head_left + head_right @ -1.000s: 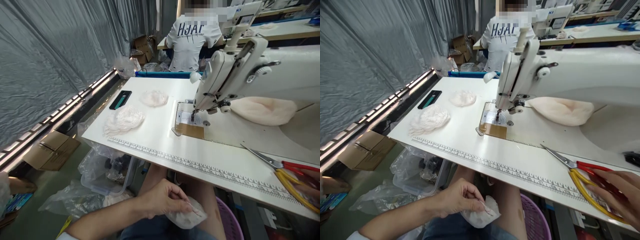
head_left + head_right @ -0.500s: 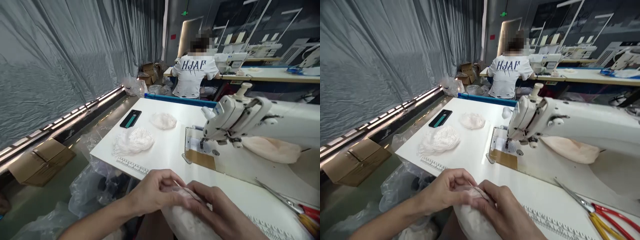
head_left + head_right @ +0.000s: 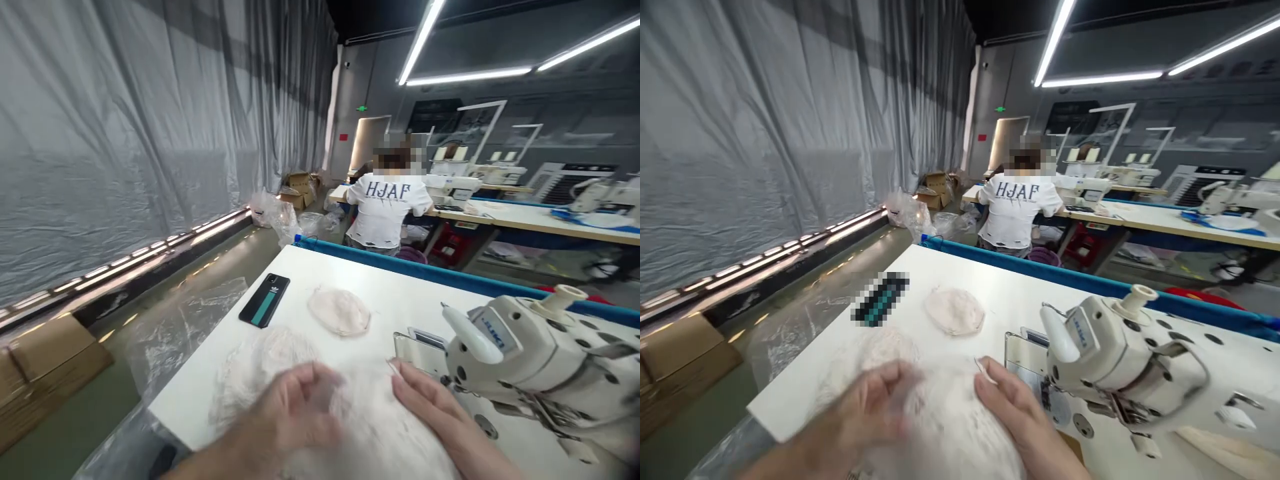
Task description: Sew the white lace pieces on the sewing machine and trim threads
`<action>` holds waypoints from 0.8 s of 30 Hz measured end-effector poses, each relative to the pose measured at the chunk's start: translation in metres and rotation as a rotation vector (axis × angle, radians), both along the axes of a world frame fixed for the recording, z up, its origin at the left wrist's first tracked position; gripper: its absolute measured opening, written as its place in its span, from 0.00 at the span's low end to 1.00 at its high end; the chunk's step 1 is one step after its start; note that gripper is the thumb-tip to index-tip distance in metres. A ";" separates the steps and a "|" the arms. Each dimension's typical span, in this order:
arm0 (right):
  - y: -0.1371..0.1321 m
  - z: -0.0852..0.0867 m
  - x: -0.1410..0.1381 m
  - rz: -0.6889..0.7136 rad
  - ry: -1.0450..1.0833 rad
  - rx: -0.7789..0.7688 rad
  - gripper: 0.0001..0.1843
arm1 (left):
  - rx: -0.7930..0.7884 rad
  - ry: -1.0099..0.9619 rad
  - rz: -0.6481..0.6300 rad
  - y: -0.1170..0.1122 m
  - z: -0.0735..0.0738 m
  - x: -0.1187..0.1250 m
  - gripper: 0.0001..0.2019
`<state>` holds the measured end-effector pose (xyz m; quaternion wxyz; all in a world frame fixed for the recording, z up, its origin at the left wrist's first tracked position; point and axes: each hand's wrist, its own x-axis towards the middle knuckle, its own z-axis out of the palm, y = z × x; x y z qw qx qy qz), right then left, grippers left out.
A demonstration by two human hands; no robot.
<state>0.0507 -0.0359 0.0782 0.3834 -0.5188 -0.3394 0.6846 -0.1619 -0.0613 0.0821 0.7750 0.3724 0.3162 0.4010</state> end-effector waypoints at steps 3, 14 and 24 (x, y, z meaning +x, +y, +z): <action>0.009 0.000 -0.005 0.069 0.106 0.025 0.25 | 0.006 0.140 -0.109 0.019 0.013 -0.011 0.31; 0.095 -0.019 -0.014 -0.090 -0.608 0.486 0.21 | 0.523 0.805 -0.150 0.185 0.041 -0.005 0.24; 0.137 -0.042 -0.010 -0.050 -1.045 0.426 0.17 | 0.630 1.399 -0.032 0.248 -0.050 0.031 0.13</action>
